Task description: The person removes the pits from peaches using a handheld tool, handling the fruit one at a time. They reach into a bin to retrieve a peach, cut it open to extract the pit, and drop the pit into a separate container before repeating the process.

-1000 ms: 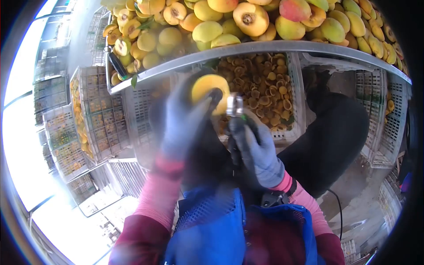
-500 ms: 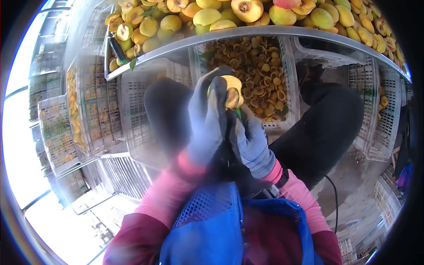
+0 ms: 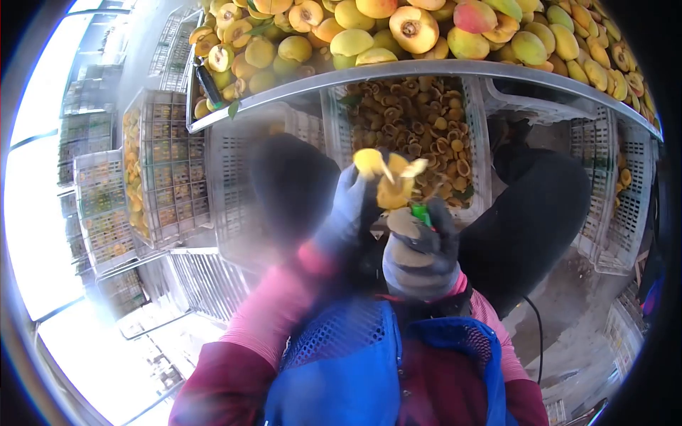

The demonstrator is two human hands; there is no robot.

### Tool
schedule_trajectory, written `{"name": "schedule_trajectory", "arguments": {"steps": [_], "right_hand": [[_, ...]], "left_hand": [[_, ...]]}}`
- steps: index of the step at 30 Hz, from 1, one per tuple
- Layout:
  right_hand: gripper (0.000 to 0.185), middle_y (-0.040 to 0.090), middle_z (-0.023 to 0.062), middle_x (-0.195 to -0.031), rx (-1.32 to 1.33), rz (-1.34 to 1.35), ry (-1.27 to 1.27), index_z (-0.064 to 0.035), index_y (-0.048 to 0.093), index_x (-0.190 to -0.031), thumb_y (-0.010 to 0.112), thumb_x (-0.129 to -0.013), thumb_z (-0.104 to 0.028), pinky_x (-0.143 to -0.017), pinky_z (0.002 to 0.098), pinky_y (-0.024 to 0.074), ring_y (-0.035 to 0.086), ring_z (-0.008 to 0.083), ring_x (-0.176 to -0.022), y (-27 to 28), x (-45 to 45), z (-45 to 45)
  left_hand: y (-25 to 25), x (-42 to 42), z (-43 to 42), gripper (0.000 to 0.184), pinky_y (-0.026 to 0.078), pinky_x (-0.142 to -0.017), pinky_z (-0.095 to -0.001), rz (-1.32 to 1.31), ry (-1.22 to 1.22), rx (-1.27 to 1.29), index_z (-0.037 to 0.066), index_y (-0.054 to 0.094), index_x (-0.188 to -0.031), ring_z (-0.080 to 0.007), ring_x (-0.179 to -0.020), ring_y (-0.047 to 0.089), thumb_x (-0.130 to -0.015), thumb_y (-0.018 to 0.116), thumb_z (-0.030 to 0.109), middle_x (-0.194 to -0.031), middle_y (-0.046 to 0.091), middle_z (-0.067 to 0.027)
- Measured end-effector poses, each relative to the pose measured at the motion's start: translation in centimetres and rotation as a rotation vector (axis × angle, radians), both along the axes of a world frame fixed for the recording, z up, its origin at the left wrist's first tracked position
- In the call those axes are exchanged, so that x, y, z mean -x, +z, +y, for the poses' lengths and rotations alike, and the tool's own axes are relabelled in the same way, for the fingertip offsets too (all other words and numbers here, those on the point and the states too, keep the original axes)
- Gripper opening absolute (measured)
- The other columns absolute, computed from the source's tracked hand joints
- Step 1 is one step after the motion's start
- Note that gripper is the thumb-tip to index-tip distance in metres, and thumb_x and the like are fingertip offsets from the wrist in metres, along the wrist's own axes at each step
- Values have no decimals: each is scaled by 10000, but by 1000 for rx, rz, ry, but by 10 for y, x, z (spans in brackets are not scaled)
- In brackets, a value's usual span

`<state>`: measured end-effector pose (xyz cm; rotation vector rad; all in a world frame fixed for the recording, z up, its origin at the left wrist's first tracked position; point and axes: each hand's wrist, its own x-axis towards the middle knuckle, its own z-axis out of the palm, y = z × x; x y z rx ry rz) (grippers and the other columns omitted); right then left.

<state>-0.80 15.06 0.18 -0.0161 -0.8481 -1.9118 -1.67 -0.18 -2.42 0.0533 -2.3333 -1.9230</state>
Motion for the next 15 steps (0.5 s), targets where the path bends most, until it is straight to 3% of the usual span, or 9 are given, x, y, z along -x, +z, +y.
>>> {"name": "schedule_trajectory", "arguments": {"steps": [1,5,7,8,10,12,14,15], "right_hand": [[443,412,-2,-555,40,-21,-43,-52,483,-880,335,-968,-460,-288,197,366,409,72,-383,0,6,1],[450,383,-4,-598,-305,-242,-48,-60,511,-889,323,-973,-459,-294,215,333,379,77,-391,-50,2,5],[446,370,-5,-583,-404,-160,-25,-68,523,-885,333,-970,-463,-296,214,310,355,78,-384,-45,6,3],[444,364,-6,-575,-449,-115,-23,-72,528,-883,339,-969,-464,-297,213,298,343,78,-380,-43,11,0],[439,358,-9,-563,-619,-64,1,-83,534,-875,353,-963,-473,-298,220,295,332,79,-374,-42,17,-6],[432,367,-12,-555,-745,-57,42,-95,537,-863,369,-956,-482,-297,227,293,331,81,-369,-45,20,-11],[422,389,-14,-552,-827,-91,107,-109,536,-847,387,-949,-491,-295,235,293,341,84,-364,-50,21,-14],[419,405,-12,-557,-943,-68,110,-113,535,-844,401,-942,-497,-298,235,298,350,86,-363,-50,22,-14]], "left_hand": [[10,-1,-7,309,476,-754,-286,5,65,38,-7,581,-1049,-169,-853,593,-915,543,269,-958,624,-91],[75,17,-84,335,492,-737,-322,79,433,306,-6,589,-1039,-237,-845,613,-888,571,292,-953,623,-128],[89,32,-141,348,500,-729,-340,-130,463,763,-6,592,-1035,-271,-842,622,-875,585,303,-950,622,-146],[91,41,-156,336,491,-735,-337,-312,367,1423,59,604,-1084,-290,-830,626,-846,612,297,-988,622,-158],[81,65,-167,330,487,-755,-409,-224,316,1497,167,616,-1085,-317,-919,612,-808,620,344,-996,619,-124],[92,106,-116,403,489,-769,-393,-89,228,1342,135,592,-1139,-304,-906,621,-783,675,307,-1059,613,-116],[65,150,-125,492,492,-767,-409,175,-7,1482,134,536,-1184,-314,-925,613,-756,692,320,-1087,588,-117],[54,172,-128,512,491,-769,-411,110,-44,1534,133,518,-1191,-316,-928,612,-750,694,324,-1090,582,-118]]}}
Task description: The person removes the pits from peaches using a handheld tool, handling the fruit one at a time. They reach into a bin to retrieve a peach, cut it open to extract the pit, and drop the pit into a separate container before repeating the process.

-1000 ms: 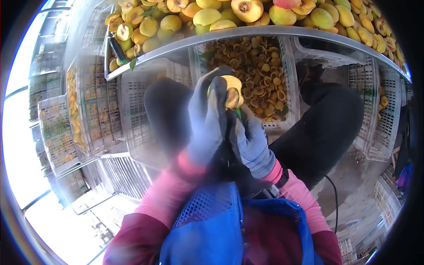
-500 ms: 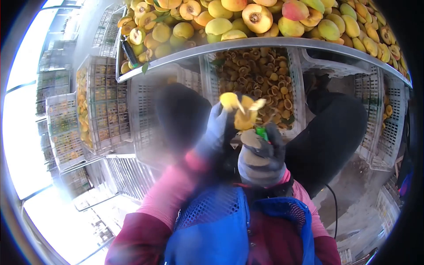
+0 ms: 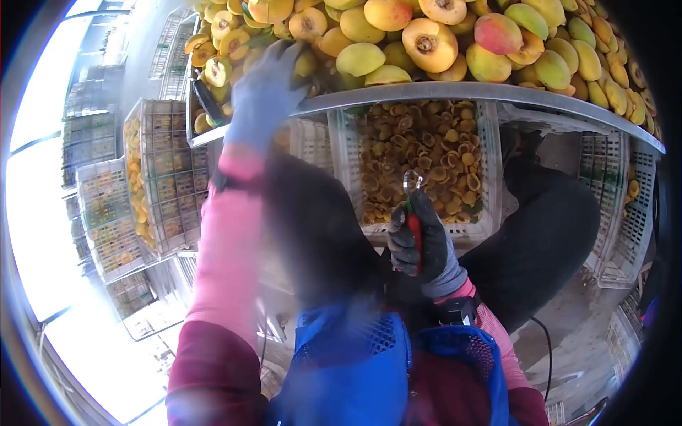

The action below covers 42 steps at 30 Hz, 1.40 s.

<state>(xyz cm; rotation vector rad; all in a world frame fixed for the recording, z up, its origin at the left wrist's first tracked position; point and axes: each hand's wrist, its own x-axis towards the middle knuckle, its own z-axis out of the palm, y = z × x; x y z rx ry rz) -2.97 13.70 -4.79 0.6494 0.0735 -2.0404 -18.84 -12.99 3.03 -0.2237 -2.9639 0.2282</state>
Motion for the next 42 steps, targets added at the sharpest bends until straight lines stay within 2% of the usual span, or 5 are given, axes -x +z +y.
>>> {"name": "schedule_trajectory", "arguments": {"steps": [5,13,17,24,42], "right_hand": [[411,454,-3,-567,-326,126,0,-123,529,-836,478,-901,-525,-311,233,315,396,97,-367,10,6,1],[290,541,50,-656,-703,699,-124,-36,536,-1027,479,-930,-304,-428,257,404,492,123,-483,54,13,-8],[259,591,143,-799,-859,1072,-265,3,502,-1071,524,-892,-183,-622,357,447,594,272,-700,49,5,-19],[241,570,200,-790,-1163,1341,-249,-11,509,-1030,537,-887,-203,-615,391,445,578,385,-729,60,-6,-7],[317,583,196,-821,-1128,1253,-185,2,501,-1142,557,-886,-175,-647,387,435,570,330,-735,36,-41,0]], "left_hand": [[-3,33,5,552,486,-775,-435,-181,35,180,118,470,-1188,-342,-942,601,-735,699,336,-1045,580,-129],[2,-96,104,233,497,-626,-294,-88,292,-1418,-37,553,-1040,-227,-733,591,-851,583,94,-892,578,-141],[-38,-139,122,336,484,-680,-306,252,-133,-821,-48,482,-1173,-227,-777,570,-862,524,72,-980,559,-159],[-3,-154,151,335,428,-910,-299,11,409,-1567,-26,515,-1212,-167,-1042,540,-975,420,191,-1156,568,-105],[5,-155,150,341,479,-782,-296,-120,169,-1472,-6,535,-1153,-202,-910,587,-942,495,259,-1069,574,-135]]}}
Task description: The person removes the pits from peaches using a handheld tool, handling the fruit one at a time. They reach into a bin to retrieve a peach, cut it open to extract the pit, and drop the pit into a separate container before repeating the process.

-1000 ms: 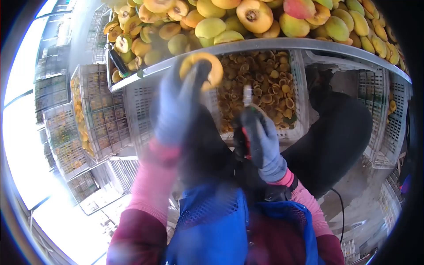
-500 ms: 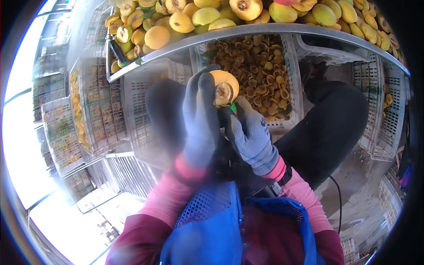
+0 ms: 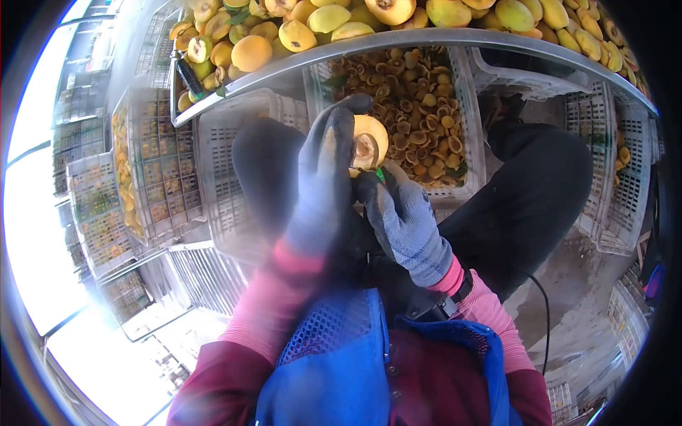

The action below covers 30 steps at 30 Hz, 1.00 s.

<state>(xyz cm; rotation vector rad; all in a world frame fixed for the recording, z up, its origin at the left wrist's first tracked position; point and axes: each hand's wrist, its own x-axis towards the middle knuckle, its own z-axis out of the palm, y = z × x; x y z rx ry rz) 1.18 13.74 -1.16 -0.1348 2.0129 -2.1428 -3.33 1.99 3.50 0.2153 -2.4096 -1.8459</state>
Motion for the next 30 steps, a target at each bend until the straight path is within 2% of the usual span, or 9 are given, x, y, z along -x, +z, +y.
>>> {"name": "schedule_trajectory", "arguments": {"steps": [4,8,13,15,18,21,22,26,30], "right_hand": [[320,572,193,-867,132,-240,89,4,492,-1167,535,-894,-157,-666,371,434,561,295,-754,5,0,4],[378,522,28,-878,281,-221,75,-7,406,-1285,472,-957,-182,-578,217,420,469,93,-634,-14,-7,-2],[287,546,97,-882,381,-602,247,13,491,-1152,538,-893,-104,-618,291,441,529,187,-702,10,15,14],[269,547,116,-894,178,-398,305,17,512,-1118,568,-868,-64,-616,313,448,544,211,-716,-7,12,18],[312,545,133,-919,88,-136,331,18,520,-1117,620,-825,-31,-628,330,453,555,228,-743,-14,8,15],[215,514,96,-824,516,-441,456,-14,523,-1020,578,-855,-142,-544,314,412,509,196,-646,-12,11,14],[195,498,74,-772,719,-615,509,-32,524,-971,548,-879,-202,-496,303,390,484,176,-591,-11,12,15],[466,338,-43,-524,1259,-1202,618,-140,461,-734,312,-954,-523,-295,235,210,275,72,-349,2,13,15],[437,384,-32,-563,1762,-1252,755,-126,472,-798,328,-955,-508,-312,238,252,328,83,-369,-3,12,5]], "left_hand": [[-9,-3,9,330,465,-754,-262,53,68,68,1,582,-1064,-139,-861,577,-945,474,289,-950,613,-78],[-31,-7,12,299,448,-748,-249,192,152,176,-2,587,-1037,-127,-838,561,-939,481,259,-937,608,-74],[-29,-6,4,285,448,-727,-249,186,14,285,-6,585,-1038,-127,-824,556,-940,490,244,-914,604,-78],[-11,3,-6,257,472,-711,-290,-175,-57,-152,-15,560,-1087,-190,-809,581,-891,557,151,-942,596,-124],[-18,11,-33,466,498,-679,-337,338,-454,372,-19,494,-1177,-298,-801,585,-733,635,1,-987,571,-181],[-27,14,-37,540,507,-667,-345,554,-485,646,-20,474,-1201,-328,-803,585,-689,642,-56,-998,560,-203],[-23,14,-34,378,493,-690,-300,606,-465,707,-25,509,-1159,-245,-807,595,-796,610,10,-968,588,-161],[-23,-1,-21,271,463,-719,-254,86,-293,52,-27,564,-1076,-136,-826,573,-909,532,184,-901,612,-92],[-26,-5,-15,372,462,-744,-257,-38,-193,-232,-25,579,-1064,-128,-827,577,-937,487,312,-907,619,-77]]}}
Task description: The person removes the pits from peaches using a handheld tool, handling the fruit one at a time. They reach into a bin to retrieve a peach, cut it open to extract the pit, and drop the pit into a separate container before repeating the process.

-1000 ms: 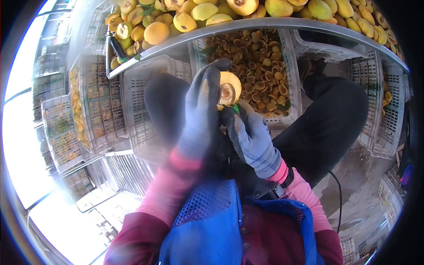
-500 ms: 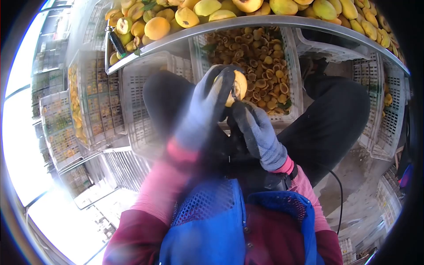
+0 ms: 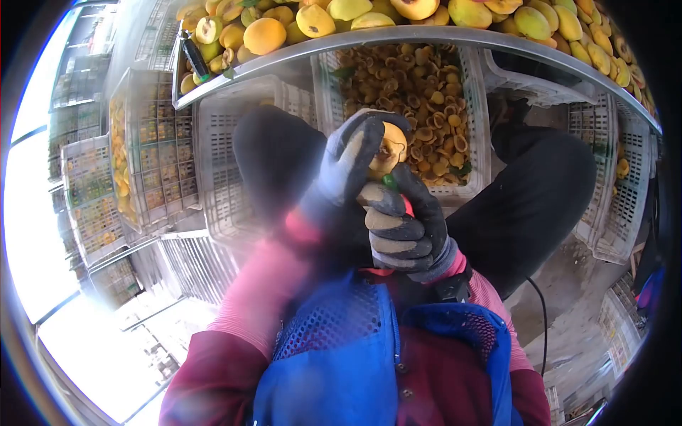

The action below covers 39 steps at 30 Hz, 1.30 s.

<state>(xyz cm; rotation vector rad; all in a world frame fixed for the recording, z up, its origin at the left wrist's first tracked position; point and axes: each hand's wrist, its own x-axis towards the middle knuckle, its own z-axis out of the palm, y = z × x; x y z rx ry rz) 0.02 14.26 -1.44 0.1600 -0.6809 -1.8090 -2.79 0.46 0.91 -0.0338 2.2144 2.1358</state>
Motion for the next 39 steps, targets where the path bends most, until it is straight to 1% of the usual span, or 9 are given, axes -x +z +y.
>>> {"name": "schedule_trajectory", "arguments": {"steps": [9,14,17,19,21,29,32,34,39], "right_hand": [[411,422,-7,-553,110,-25,-162,-93,440,-845,336,-964,-472,-283,202,345,430,69,-383,-7,2,-13],[426,381,-25,-576,-144,-130,-48,-111,508,-803,361,-957,-480,-326,220,302,362,79,-401,-34,2,1],[429,328,-42,-544,-345,-98,39,-125,547,-776,386,-948,-483,-310,212,246,302,69,-382,-34,10,3],[482,353,-11,-543,-354,-91,-12,-59,588,-866,353,-964,-469,-290,217,281,329,76,-368,-36,13,-3],[468,355,-16,-541,-424,-88,-10,-76,585,-851,360,-962,-471,-292,216,279,323,73,-362,-35,19,-6],[403,411,-22,-559,-1015,75,-9,-123,516,-810,444,-924,-503,-303,220,287,332,76,-359,-25,31,-8],[356,415,-19,-567,-1125,128,-84,-120,512,-851,479,-919,-468,-329,217,300,362,75,-381,-19,36,-8],[305,427,-19,-579,-1253,250,-158,-107,533,-921,500,-923,-410,-357,216,318,392,74,-406,-17,38,-8],[388,505,3,-657,-1426,489,-416,-68,491,-1187,556,-891,-310,-417,212,359,454,76,-481,20,52,-22]], "left_hand": [[-26,-5,4,379,465,-632,-265,-533,578,-951,77,600,-941,-135,-720,569,-900,505,442,-801,588,-38],[31,-3,-93,322,470,-777,-356,213,584,474,56,563,-1086,-290,-879,593,-847,577,271,-964,589,-150],[50,14,-175,516,473,-815,-425,-293,391,1642,127,528,-1209,-344,-988,589,-816,582,457,-1156,561,-178],[49,33,-194,578,471,-811,-434,-361,257,1826,159,508,-1245,-349,-994,585,-788,594,502,-1169,548,-167],[62,70,-153,589,466,-827,-442,-140,352,1552,156,500,-1252,-356,-1009,576,-779,605,490,-1181,533,-166],[22,158,-156,548,481,-802,-397,94,175,1533,77,541,-1164,-312,-989,584,-744,660,409,-1125,587,-143],[25,122,-135,331,485,-646,-280,-77,407,424,13,599,-1034,-174,-721,593,-781,668,215,-875,627,-116],[25,87,-102,388,513,-739,-281,-257,440,27,-6,552,-1105,-189,-849,616,-870,570,302,-979,620,-111],[11,29,-34,516,485,-860,-318,-333,154,-381,-22,515,-1173,-214,-1006,588,-934,452,431,-1089,597,-112]]}}
